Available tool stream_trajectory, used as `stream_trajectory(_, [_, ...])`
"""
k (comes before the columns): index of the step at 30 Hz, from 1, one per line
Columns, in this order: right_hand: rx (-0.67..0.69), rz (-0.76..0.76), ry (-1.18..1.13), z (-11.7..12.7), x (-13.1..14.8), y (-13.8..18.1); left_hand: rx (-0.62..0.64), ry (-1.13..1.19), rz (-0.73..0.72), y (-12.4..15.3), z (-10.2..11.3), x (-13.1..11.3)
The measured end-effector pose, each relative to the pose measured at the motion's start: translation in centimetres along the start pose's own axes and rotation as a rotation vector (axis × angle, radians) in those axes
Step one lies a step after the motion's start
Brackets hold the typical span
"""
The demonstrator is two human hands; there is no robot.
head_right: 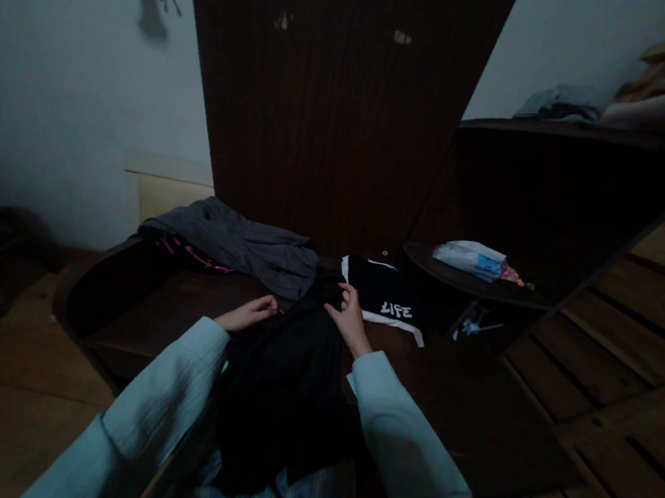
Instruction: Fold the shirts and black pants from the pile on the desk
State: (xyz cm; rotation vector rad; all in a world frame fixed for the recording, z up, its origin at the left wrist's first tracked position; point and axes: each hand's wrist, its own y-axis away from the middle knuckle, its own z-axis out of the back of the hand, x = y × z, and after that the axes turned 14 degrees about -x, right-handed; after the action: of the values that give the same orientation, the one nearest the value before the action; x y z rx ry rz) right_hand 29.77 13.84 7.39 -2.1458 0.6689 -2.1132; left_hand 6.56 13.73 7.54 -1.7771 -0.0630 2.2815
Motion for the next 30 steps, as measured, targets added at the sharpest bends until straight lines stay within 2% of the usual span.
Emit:
stream_trajectory(2, [-0.149, 0.038, 0.035, 0.8, 0.2, -0.5, -0.348, -0.004, 0.037, -0.6, 0.4, 0.5])
stream_trajectory(4, [-0.373, 0.108, 0.090, 1.7, 0.2, -1.1, -0.633, -0.014, 0.037, -1.3, 1.2, 1.0])
stream_trajectory(7, [-0.674, 0.206, 0.148, 2.9, 0.1, -1.7, -0.909, -0.015, 0.052, -1.9, 3.1, 1.9])
stream_trajectory(9, [-0.749, 0.214, 0.163, 3.3, -0.1, -2.0, -1.039, -0.018, 0.081, -2.0, 4.2, 2.3])
stream_trajectory(11, [-0.759, 0.185, 0.187, 3.4, -0.2, -2.1, -1.108, -0.018, 0.107, -1.9, 4.7, 2.4])
stream_trajectory(14, [-0.725, 0.143, 0.246, 3.1, -0.3, -1.9, -1.176, -0.003, 0.115, -1.6, 4.2, 1.8])
stream_trajectory(17, [-0.694, 0.142, 0.312, 2.9, -0.4, -1.7, -1.160, -0.091, 0.011, -1.2, 2.7, 0.8])
stream_trajectory(20, [-0.685, 0.151, 0.321, 2.6, -0.6, -1.6, -0.983, -0.302, -0.073, -0.9, 1.7, 0.6])
stream_trajectory(23, [-0.630, 0.098, 0.272, 2.4, -0.6, -1.5, -0.785, -0.434, -0.006, -0.8, 1.7, 1.2])
stream_trajectory(25, [-0.513, 0.049, 0.260, 2.2, -0.6, -1.4, -0.682, -0.452, 0.080, -0.7, 2.1, 1.5])
stream_trajectory(27, [-0.309, 0.003, 0.286, 1.9, -0.6, -1.3, -0.617, -0.449, 0.140, -0.7, 2.4, 1.6])
stream_trajectory(29, [-0.101, -0.042, 0.314, 1.8, -0.6, -1.4, -0.582, -0.475, 0.127, -0.6, 2.8, 1.6])
stream_trajectory(30, [-0.039, -0.057, 0.310, 1.8, -0.5, -1.5, -0.569, -0.511, 0.093, -0.6, 3.1, 1.5])
